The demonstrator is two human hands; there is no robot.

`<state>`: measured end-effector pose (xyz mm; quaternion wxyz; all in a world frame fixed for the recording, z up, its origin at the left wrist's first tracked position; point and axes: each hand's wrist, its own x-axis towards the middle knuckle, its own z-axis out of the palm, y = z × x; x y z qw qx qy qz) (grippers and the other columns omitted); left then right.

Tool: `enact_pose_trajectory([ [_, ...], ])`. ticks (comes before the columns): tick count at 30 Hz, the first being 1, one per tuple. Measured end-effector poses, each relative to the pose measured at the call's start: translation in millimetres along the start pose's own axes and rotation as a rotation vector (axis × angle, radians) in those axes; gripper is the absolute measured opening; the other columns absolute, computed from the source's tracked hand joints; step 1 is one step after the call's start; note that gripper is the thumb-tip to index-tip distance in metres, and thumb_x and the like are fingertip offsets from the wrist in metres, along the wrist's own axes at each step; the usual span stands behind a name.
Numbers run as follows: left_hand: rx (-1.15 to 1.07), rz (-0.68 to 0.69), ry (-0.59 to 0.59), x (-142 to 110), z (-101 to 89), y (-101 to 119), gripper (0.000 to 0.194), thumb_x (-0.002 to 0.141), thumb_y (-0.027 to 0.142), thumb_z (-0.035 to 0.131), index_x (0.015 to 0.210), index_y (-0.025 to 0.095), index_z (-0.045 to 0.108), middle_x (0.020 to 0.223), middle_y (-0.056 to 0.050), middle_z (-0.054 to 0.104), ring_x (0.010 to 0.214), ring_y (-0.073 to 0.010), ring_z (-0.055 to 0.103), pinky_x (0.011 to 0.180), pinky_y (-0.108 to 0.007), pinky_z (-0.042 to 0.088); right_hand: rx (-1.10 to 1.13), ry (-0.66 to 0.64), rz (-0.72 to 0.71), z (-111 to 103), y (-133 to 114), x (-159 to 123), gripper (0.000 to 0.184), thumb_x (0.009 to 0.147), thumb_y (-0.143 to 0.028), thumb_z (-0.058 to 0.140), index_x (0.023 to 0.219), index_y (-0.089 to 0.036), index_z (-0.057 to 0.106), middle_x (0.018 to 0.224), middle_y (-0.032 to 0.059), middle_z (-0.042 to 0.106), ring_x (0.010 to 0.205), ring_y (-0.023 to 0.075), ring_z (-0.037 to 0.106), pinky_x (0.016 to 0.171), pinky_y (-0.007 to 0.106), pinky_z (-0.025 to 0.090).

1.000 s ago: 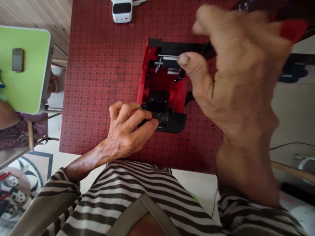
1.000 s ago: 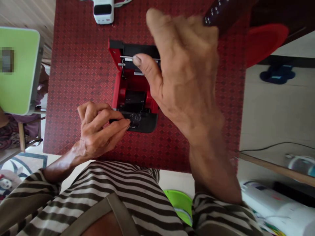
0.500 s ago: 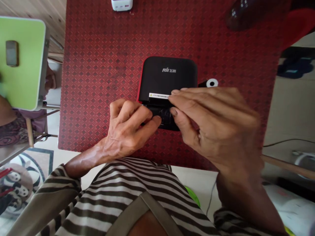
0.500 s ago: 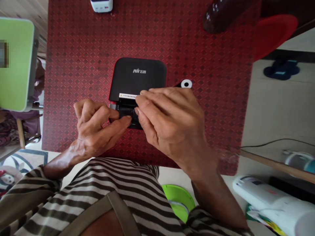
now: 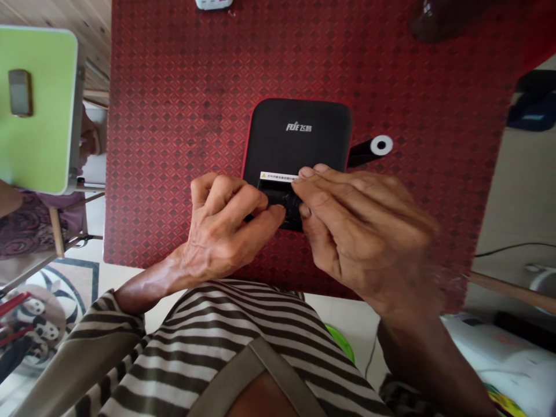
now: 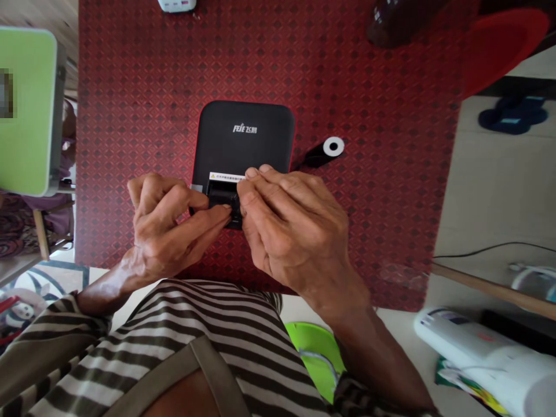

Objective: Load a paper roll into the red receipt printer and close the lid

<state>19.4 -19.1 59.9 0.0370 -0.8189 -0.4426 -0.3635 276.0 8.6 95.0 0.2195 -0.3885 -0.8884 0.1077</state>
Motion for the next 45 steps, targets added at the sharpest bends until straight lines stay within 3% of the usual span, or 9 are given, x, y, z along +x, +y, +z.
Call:
enact_pose_trajectory([
  [5, -0.068, -0.025, -0.023, 2, -6.4, -3, 0.006, 0.127, 0.031, 0.086, 0.133, 0.031, 0.086, 0.106, 0.002, 0.080, 0.103, -0.0229, 0.075, 0.104, -0.046, 0.057, -0.022, 0.113, 0.033, 16, -2, -8, 0.050, 0.123, -0.014, 0.067, 0.168, -0.029, 0.085, 0.164, 0.0130, 0.092, 0.149, 0.0403, 0.092, 0.121, 0.061, 0.076],
  [7, -0.155, -0.074, -0.048, 2, -11.7, -6, 0.015, 0.129, 0.041, 0.086, 0.140, 0.032, 0.086, 0.110, 0.000, 0.084, 0.102, -0.0239, 0.076, 0.100, -0.047, 0.059, -0.043, 0.160, -0.005, 22, 0, -9, 0.050, 0.123, -0.014, 0.069, 0.169, -0.027, 0.083, 0.162, 0.0117, 0.094, 0.147, 0.0370, 0.093, 0.122, 0.055, 0.077],
  [11, -0.372, -0.320, 0.066, -9, -8.6, -16, 0.028, 0.131, 0.049, 0.080, 0.156, 0.036, 0.084, 0.132, -0.004, 0.091, 0.115, -0.0293, 0.082, 0.100, -0.056, 0.068, 0.036, 0.317, 0.015, 30, 2, -13, 0.050, 0.126, -0.023, 0.072, 0.176, -0.028, 0.079, 0.159, 0.0106, 0.095, 0.150, 0.0357, 0.092, 0.126, 0.052, 0.077],
  [13, -0.480, -0.524, 0.129, -22, 2.5, -23, 0.045, 0.130, 0.063, 0.078, 0.170, 0.043, 0.076, 0.153, -0.006, 0.088, 0.130, -0.0338, 0.084, 0.105, -0.060, 0.072, 0.074, 0.487, 0.134, 37, -1, -18, 0.049, 0.129, -0.032, 0.069, 0.177, -0.033, 0.080, 0.159, 0.0094, 0.095, 0.151, 0.0388, 0.091, 0.128, 0.058, 0.076],
  [17, -0.755, -0.719, 0.027, -48, 24.4, -30, 0.059, 0.127, 0.072, 0.078, 0.178, 0.042, 0.070, 0.181, -0.008, 0.081, 0.156, -0.0414, 0.084, 0.123, -0.066, 0.077, 0.253, 0.692, 0.511, 62, -10, -39, 0.047, 0.135, -0.044, 0.058, 0.173, -0.040, 0.085, 0.157, 0.0100, 0.094, 0.149, 0.0439, 0.091, 0.126, 0.070, 0.075],
  [20, -0.801, -0.779, -0.007, -53, 28.5, -25, 0.061, 0.127, 0.070, 0.079, 0.180, 0.041, 0.069, 0.181, -0.010, 0.081, 0.159, -0.0429, 0.084, 0.127, -0.068, 0.078, 0.390, 0.657, 0.641, 83, -18, -55, 0.049, 0.136, -0.053, 0.054, 0.168, -0.039, 0.089, 0.153, 0.0103, 0.095, 0.143, 0.0423, 0.092, 0.121, 0.067, 0.076],
  [24, -0.838, -0.805, -0.013, -45, 24.8, -16, 0.060, 0.127, 0.069, 0.080, 0.178, 0.039, 0.071, 0.178, -0.011, 0.083, 0.162, -0.0442, 0.084, 0.131, -0.071, 0.077, 0.385, 0.618, 0.641, 94, -26, -63, 0.053, 0.136, -0.056, 0.052, 0.163, -0.035, 0.092, 0.144, 0.0116, 0.097, 0.126, 0.0371, 0.096, 0.103, 0.053, 0.079],
  [39, -0.840, -0.954, 0.017, -21, 20.0, 3, 0.040, 0.127, 0.057, 0.074, 0.163, 0.039, 0.076, 0.154, -0.007, 0.090, 0.142, -0.0357, 0.086, 0.118, -0.055, 0.077, 0.391, 0.563, 0.526, 91, -22, -63, 0.050, 0.136, -0.048, 0.054, 0.176, -0.041, 0.083, 0.150, 0.0105, 0.096, 0.128, 0.0356, 0.096, 0.104, 0.054, 0.077],
  [45, -0.846, -0.965, 0.053, -18, 23.9, 7, 0.032, 0.125, 0.040, 0.073, 0.157, 0.040, 0.075, 0.157, -0.005, 0.089, 0.147, -0.0342, 0.085, 0.122, -0.056, 0.074, 0.370, 0.580, 0.519, 91, -20, -62, 0.049, 0.136, -0.049, 0.055, 0.171, -0.036, 0.087, 0.147, 0.0106, 0.097, 0.128, 0.0348, 0.096, 0.106, 0.053, 0.078],
])
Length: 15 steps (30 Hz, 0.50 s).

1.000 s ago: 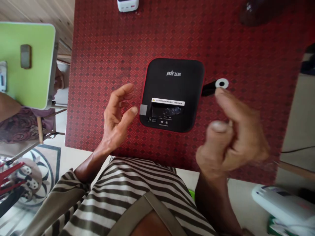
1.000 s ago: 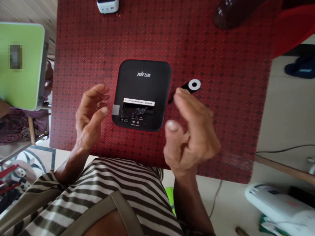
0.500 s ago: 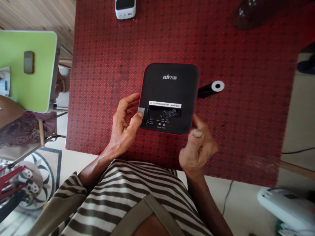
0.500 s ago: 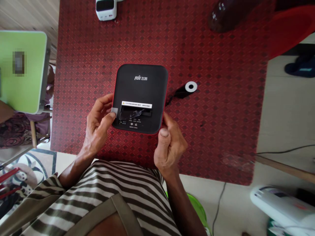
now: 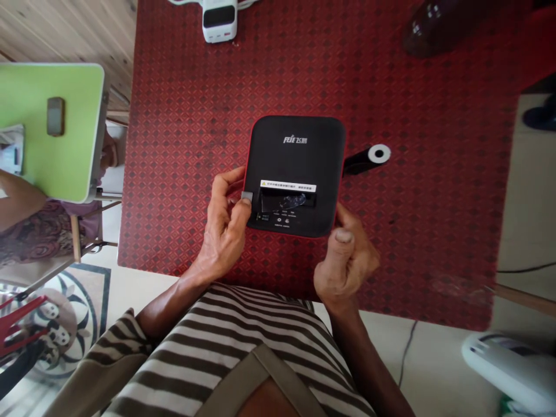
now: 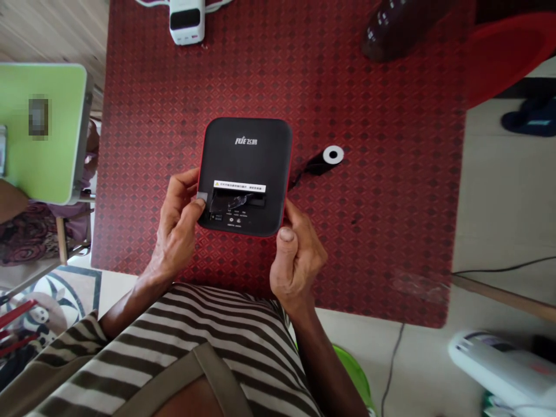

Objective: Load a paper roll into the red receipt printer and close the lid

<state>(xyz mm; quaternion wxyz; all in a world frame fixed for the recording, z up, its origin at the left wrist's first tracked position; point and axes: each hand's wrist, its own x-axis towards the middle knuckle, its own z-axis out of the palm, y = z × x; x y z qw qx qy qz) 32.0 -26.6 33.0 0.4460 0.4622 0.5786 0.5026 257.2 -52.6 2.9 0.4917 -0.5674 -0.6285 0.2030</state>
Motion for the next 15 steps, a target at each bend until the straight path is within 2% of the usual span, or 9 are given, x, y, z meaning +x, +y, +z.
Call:
enact_pose_trajectory([
  [6, -0.015, 0.005, -0.005, 2, 0.1, 0, 0.034, 0.124, 0.032, 0.069, 0.158, 0.033, 0.075, 0.159, -0.009, 0.088, 0.148, -0.0321, 0.085, 0.128, -0.056, 0.071, -0.018, 0.015, -0.003, 2, -2, 2, 0.050, 0.135, -0.051, 0.055, 0.164, -0.030, 0.090, 0.144, 0.0096, 0.099, 0.125, 0.0296, 0.097, 0.105, 0.045, 0.078],
  [11, 0.013, 0.078, -0.064, 4, -8.0, -14, 0.040, 0.126, 0.050, 0.072, 0.164, 0.035, 0.071, 0.159, -0.010, 0.088, 0.146, -0.0355, 0.085, 0.123, -0.059, 0.073, -0.017, 0.002, 0.023, -3, -1, 4, 0.049, 0.135, -0.053, 0.056, 0.160, -0.032, 0.092, 0.142, 0.0108, 0.099, 0.125, 0.0327, 0.098, 0.104, 0.051, 0.079],
  [15, 0.074, 0.126, -0.070, 4, -13.2, -24, 0.047, 0.127, 0.062, 0.071, 0.167, 0.038, 0.071, 0.162, -0.010, 0.086, 0.148, -0.0379, 0.083, 0.126, -0.063, 0.072, -0.093, 0.001, 0.016, -20, -5, 25, 0.040, 0.133, -0.051, 0.063, 0.151, -0.036, 0.096, 0.134, 0.0098, 0.100, 0.118, 0.0361, 0.098, 0.103, 0.056, 0.079],
])
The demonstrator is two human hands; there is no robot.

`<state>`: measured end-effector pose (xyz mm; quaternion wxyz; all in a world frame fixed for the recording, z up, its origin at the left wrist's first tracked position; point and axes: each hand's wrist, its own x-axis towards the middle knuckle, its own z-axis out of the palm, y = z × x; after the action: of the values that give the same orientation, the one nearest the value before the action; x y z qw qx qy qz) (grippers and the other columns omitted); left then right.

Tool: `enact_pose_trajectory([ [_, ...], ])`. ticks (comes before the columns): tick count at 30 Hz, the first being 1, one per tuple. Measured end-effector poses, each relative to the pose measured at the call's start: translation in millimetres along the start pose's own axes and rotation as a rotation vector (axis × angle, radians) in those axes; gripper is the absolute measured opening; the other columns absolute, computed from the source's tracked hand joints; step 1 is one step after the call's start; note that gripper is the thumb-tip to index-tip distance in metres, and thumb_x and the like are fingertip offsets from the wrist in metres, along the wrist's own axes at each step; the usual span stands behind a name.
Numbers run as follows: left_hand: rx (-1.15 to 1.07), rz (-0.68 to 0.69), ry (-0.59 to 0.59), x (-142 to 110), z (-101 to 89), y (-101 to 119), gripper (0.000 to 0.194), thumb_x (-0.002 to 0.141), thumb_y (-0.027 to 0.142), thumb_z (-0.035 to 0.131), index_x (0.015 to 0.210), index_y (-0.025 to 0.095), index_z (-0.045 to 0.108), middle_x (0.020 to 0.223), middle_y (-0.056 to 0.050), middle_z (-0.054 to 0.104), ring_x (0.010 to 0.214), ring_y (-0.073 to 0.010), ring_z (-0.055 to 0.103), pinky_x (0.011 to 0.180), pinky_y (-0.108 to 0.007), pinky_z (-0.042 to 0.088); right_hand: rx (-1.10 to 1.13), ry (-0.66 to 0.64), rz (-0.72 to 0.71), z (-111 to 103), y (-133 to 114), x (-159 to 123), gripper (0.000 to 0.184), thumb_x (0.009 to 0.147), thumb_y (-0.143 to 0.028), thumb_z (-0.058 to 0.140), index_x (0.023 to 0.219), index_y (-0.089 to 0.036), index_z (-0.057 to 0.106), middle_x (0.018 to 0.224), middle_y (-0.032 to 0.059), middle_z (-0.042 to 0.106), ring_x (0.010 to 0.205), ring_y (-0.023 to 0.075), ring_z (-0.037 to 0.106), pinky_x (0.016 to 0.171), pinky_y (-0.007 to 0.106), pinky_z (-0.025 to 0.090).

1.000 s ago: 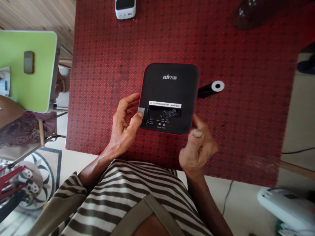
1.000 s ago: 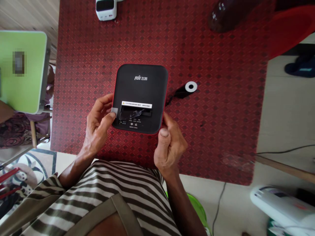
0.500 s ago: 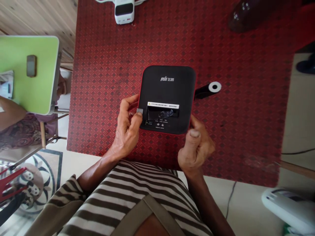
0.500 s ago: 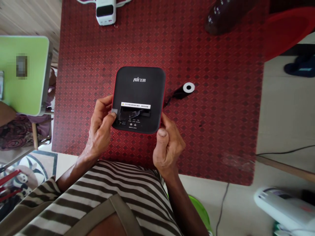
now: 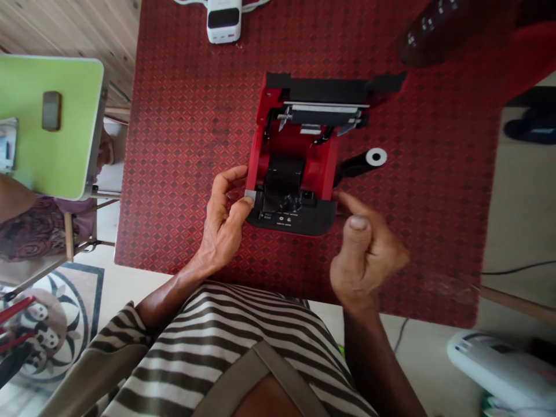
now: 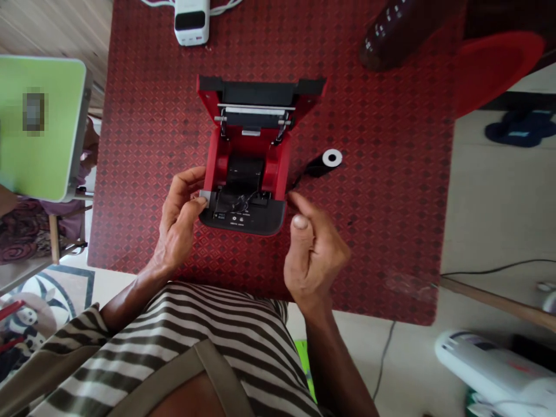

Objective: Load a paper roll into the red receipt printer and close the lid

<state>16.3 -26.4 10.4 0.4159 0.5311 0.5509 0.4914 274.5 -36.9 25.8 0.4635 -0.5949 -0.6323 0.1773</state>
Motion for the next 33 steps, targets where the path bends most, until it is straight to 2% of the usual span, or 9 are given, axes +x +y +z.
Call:
enact_pose_trajectory([
  [3, 0.033, 0.045, 0.025, 0, -0.1, -6, 0.055, 0.127, 0.073, 0.069, 0.171, 0.039, 0.070, 0.172, -0.011, 0.081, 0.158, -0.0397, 0.078, 0.136, -0.066, 0.066, -0.095, -0.061, -0.105, -13, -11, 30, 0.033, 0.130, -0.037, 0.072, 0.152, -0.046, 0.094, 0.140, 0.0069, 0.099, 0.127, 0.0367, 0.097, 0.115, 0.060, 0.078],
  [5, 0.060, 0.097, 0.023, 1, 0.4, -12, 0.061, 0.127, 0.079, 0.067, 0.175, 0.039, 0.067, 0.174, -0.012, 0.078, 0.160, -0.0400, 0.076, 0.138, -0.066, 0.064, -0.111, -0.201, -0.185, -14, -21, 51, 0.036, 0.128, -0.031, 0.074, 0.153, -0.050, 0.092, 0.145, 0.0048, 0.098, 0.136, 0.0374, 0.094, 0.126, 0.063, 0.075],
  [8, 0.100, 0.203, -0.022, 4, 1.0, -22, 0.075, 0.126, 0.088, 0.063, 0.181, 0.037, 0.059, 0.174, -0.014, 0.074, 0.159, -0.0408, 0.074, 0.140, -0.065, 0.062, -0.095, -0.413, -0.248, -1, -29, 80, 0.033, 0.128, -0.031, 0.072, 0.150, -0.044, 0.092, 0.152, 0.0067, 0.096, 0.144, 0.0411, 0.090, 0.134, 0.069, 0.069],
  [10, 0.121, 0.270, -0.038, 5, 1.3, -29, 0.084, 0.125, 0.091, 0.061, 0.185, 0.034, 0.055, 0.176, -0.017, 0.069, 0.162, -0.0430, 0.071, 0.140, -0.067, 0.060, -0.165, -0.520, -0.285, 13, -30, 96, 0.029, 0.128, -0.029, 0.067, 0.141, -0.036, 0.092, 0.146, 0.0111, 0.096, 0.139, 0.0423, 0.089, 0.128, 0.069, 0.069],
  [14, 0.160, 0.345, -0.052, 4, 1.6, -36, 0.090, 0.125, 0.092, 0.057, 0.191, 0.032, 0.048, 0.181, -0.020, 0.064, 0.166, -0.0456, 0.066, 0.139, -0.069, 0.059, -0.437, -0.669, -0.445, 39, -24, 116, 0.027, 0.123, -0.017, 0.059, 0.120, -0.025, 0.085, 0.121, 0.0154, 0.093, 0.121, 0.0394, 0.087, 0.104, 0.055, 0.071],
  [18, 0.199, 0.314, -0.061, 2, 1.4, -34, 0.088, 0.127, 0.093, 0.050, 0.192, 0.033, 0.046, 0.183, -0.020, 0.065, 0.165, -0.0447, 0.067, 0.139, -0.066, 0.059, -0.397, -0.666, -0.514, 57, -13, 127, 0.023, 0.118, -0.015, 0.062, 0.112, -0.027, 0.081, 0.112, 0.0120, 0.089, 0.105, 0.0339, 0.086, 0.093, 0.047, 0.067],
  [22, 0.186, 0.331, -0.063, 2, 1.3, -33, 0.086, 0.128, 0.090, 0.050, 0.192, 0.033, 0.047, 0.182, -0.019, 0.064, 0.165, -0.0450, 0.067, 0.140, -0.067, 0.057, -0.335, -0.713, -0.474, 66, -4, 135, 0.019, 0.115, -0.017, 0.067, 0.103, -0.027, 0.078, 0.099, 0.0101, 0.084, 0.092, 0.0332, 0.084, 0.094, 0.050, 0.067],
  [27, 0.193, 0.340, -0.065, 3, 0.0, -34, 0.085, 0.128, 0.090, 0.050, 0.193, 0.034, 0.047, 0.183, -0.018, 0.064, 0.166, -0.0458, 0.066, 0.140, -0.068, 0.058, -0.275, -0.780, -0.373, 52, -14, 140, 0.010, 0.107, -0.024, 0.086, 0.104, -0.030, 0.078, 0.099, 0.0075, 0.084, 0.099, 0.0352, 0.084, 0.105, 0.054, 0.068],
  [33, 0.199, 0.326, -0.061, 2, 0.7, -34, 0.086, 0.127, 0.091, 0.049, 0.194, 0.036, 0.046, 0.183, -0.018, 0.063, 0.166, -0.0461, 0.065, 0.141, -0.069, 0.058, -0.285, -0.679, -0.358, 26, -38, 133, 0.003, 0.109, -0.030, 0.086, 0.111, -0.030, 0.083, 0.104, 0.0064, 0.089, 0.096, 0.0350, 0.087, 0.097, 0.052, 0.071],
])
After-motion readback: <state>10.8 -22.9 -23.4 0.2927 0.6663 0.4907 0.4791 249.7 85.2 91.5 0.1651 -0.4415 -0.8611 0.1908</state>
